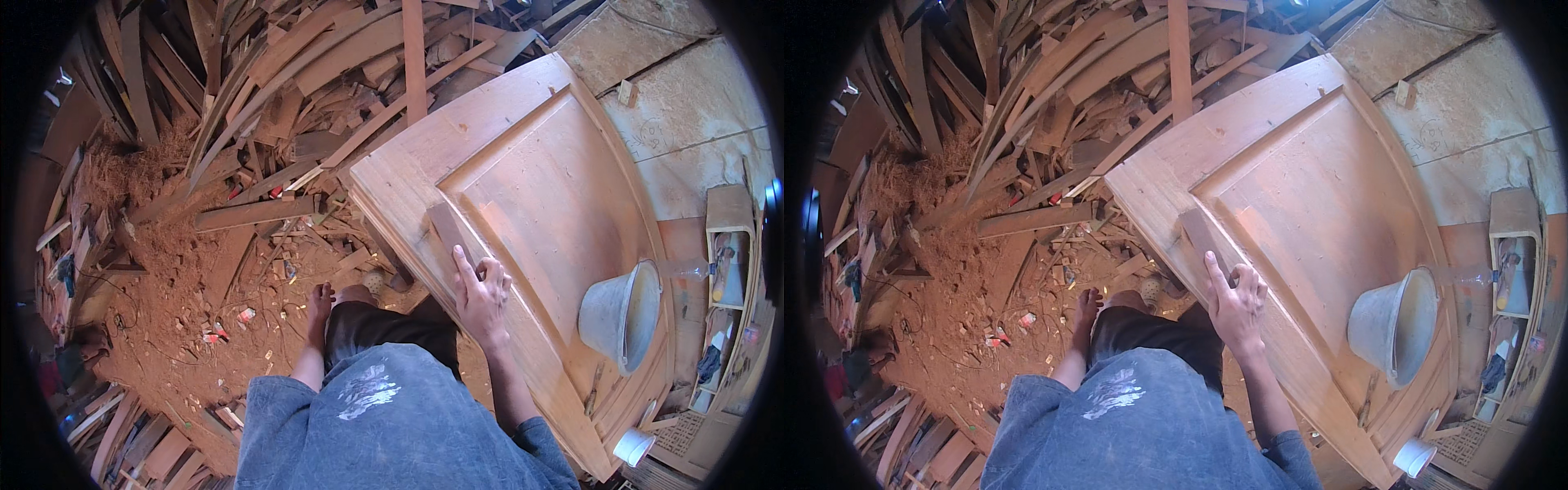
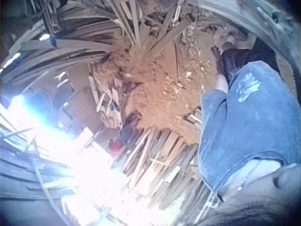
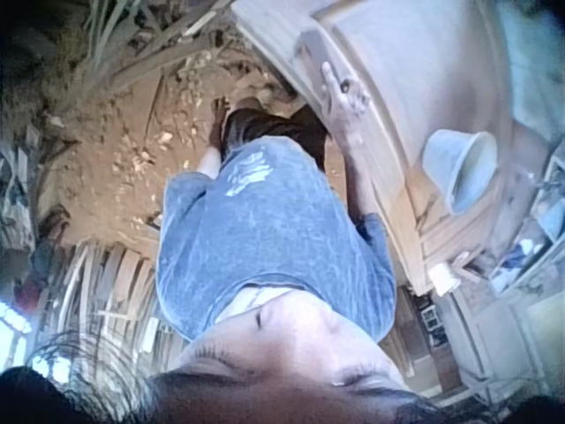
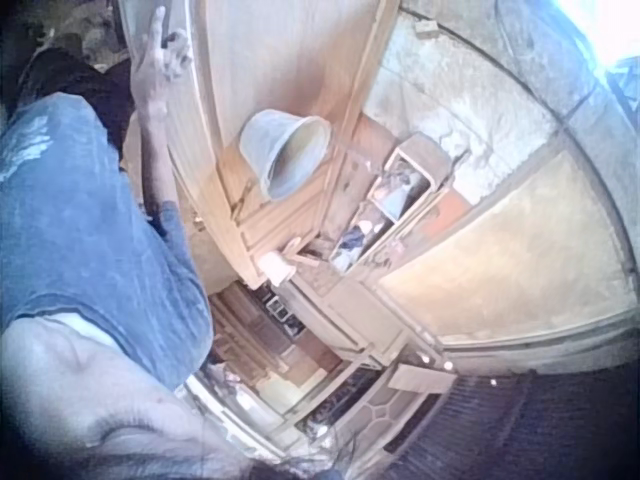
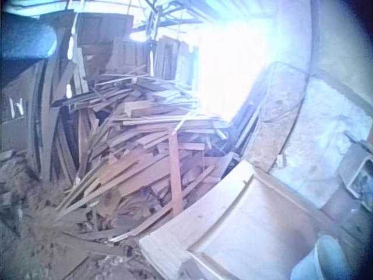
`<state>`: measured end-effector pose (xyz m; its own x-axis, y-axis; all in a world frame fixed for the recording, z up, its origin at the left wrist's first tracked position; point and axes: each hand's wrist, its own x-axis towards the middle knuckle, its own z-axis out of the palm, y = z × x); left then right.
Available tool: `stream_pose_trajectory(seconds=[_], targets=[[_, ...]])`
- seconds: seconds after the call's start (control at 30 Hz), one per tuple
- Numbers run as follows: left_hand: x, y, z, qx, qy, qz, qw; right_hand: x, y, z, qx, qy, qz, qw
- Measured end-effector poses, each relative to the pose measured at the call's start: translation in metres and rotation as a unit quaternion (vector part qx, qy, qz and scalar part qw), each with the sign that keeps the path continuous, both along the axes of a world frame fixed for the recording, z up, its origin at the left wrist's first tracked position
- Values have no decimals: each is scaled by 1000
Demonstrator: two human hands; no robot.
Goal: The person applies a liquid substance to the grooves of a wooden door with a brush, uses a putty knife to spread filler, and then sands the wood surface.
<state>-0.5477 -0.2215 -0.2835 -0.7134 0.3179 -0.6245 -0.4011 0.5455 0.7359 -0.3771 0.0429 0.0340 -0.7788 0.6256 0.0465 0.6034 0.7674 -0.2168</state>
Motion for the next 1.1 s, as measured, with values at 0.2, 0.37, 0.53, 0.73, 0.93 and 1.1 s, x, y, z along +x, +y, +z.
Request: stream_pose_trajectory(seconds=[0.2, 0.37, 0.53, 0.73, 0.93, 1.1], targets=[[3, -6, -19, -12, -44, 17, 999, -17, 3, 0, 15, 28, 7, 999], [2, 8, -23, 28, -34, 13, 999, -2, 0, 6, 5, 27, -47, 999], [-4, 18, -7, 21, -13, -25, 999, 8, 8, -4, 20, 38, -82, 996], [2, 17, 2, 3, -2, -31, 1000, -6, 1, -8, 13, 31, -56, 998], [3, 16, 6, 10, -4, -18, 1000, -10, -1, -5, 19, 33, -36, 999], [0, 14, -9, 37, 1, -8, 999, -1, -2, -5, 0, 41, -23, 999]])
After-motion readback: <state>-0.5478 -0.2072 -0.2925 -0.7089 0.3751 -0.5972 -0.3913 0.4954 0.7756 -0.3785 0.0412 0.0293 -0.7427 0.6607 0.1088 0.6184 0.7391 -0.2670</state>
